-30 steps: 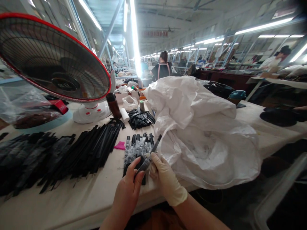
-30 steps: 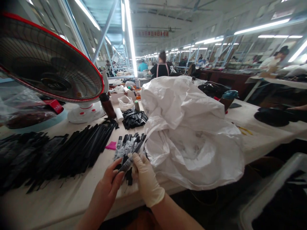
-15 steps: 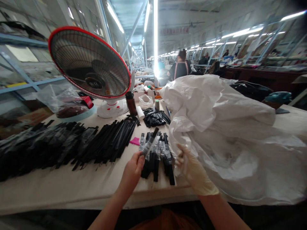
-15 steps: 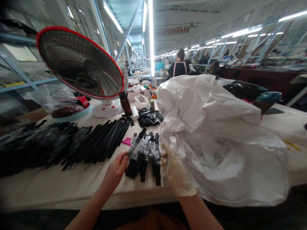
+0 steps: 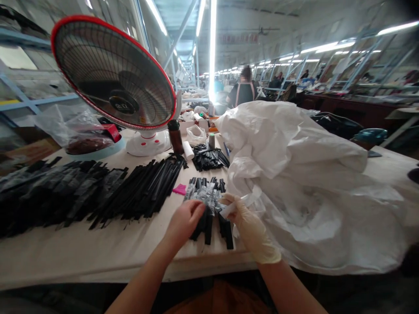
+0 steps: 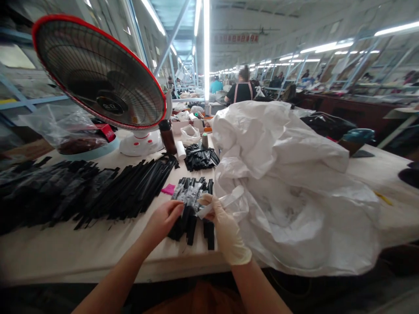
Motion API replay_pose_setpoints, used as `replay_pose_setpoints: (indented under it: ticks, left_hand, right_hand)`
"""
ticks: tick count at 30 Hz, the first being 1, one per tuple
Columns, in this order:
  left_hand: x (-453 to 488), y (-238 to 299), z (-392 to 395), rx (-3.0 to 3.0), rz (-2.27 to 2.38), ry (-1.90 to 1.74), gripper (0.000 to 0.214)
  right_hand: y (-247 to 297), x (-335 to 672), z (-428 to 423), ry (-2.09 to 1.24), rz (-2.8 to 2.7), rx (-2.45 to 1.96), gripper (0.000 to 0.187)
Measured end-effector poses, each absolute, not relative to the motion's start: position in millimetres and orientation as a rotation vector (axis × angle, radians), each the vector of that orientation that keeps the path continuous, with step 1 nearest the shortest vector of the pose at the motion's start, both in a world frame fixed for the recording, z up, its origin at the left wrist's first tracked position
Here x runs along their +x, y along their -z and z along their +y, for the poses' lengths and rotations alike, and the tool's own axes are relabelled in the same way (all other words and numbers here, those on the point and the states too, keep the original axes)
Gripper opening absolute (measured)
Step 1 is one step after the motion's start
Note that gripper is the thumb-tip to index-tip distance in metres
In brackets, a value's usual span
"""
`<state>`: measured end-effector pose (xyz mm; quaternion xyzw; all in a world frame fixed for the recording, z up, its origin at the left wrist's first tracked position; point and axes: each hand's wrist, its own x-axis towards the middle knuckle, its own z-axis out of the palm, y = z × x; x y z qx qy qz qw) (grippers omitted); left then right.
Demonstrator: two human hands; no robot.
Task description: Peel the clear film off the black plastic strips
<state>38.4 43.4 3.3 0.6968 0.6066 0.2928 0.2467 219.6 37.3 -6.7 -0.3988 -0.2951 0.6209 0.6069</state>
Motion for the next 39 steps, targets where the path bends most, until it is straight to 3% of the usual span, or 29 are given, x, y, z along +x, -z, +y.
replay_pose_setpoints:
  ticks: [4,8,11,14,17,25,28,32,36,39]
  left_hand:
    - [71.9,-16.3,26.8,1.595,1.263,-0.850,0.026]
    - [75.8,-15.4,25.3,1.430,1.194,-0.852,0.030]
    - [73.1,-17.6,23.6,1.449,1.180,-0.788,0.029]
    - [74.0,-19.2,22.4,1.469,1.234,-0.819,0.041]
    - [75.2,-16.8,24.5,1.291,1.187,-0.799,0.028]
    - [78.6,-4.9,29.5,0.918,1.082,-0.963,0.029]
    - [81.4,-5.5,23.6,1.138,1.199,-1.037,0.027]
    - [70.9,-7.4,23.4,1.634,1.420,-1.024,0.022]
    - [28.8,-6.7,63.8,2.169,1.884,-0.567,0.024]
    - [-12.0,0.8,109.6,2.171,2.186,-0.387,0.020]
  right_hand:
    - [2.8,214.4,30.5,-1.322,-0.906,-1.055,0.038]
    - [-2.2,224.8,27.6,-1.406,-1.007,-1.036,0.030]
    - [-0.1,225.4,30.0,-1.389,-0.944,-1.114,0.034]
    - [6.3,218.8,34.1,-1.348,-0.961,-1.214,0.039]
    - [13.1,216.2,36.3,-1.303,-1.079,-1.224,0.039]
    - [16.5,233.6,29.6,-1.140,-1.368,-1.194,0.033]
    - [9.4,229.1,28.4,-1.198,-1.278,-1.222,0.038]
    - [2.6,220.3,33.1,-1.469,-1.225,-1.069,0.029]
    - [10.7,221.9,40.1,-1.421,-1.040,-1.147,0.032]
    - [18.1,222.4,42.7,-1.452,-0.879,-1.150,0.040]
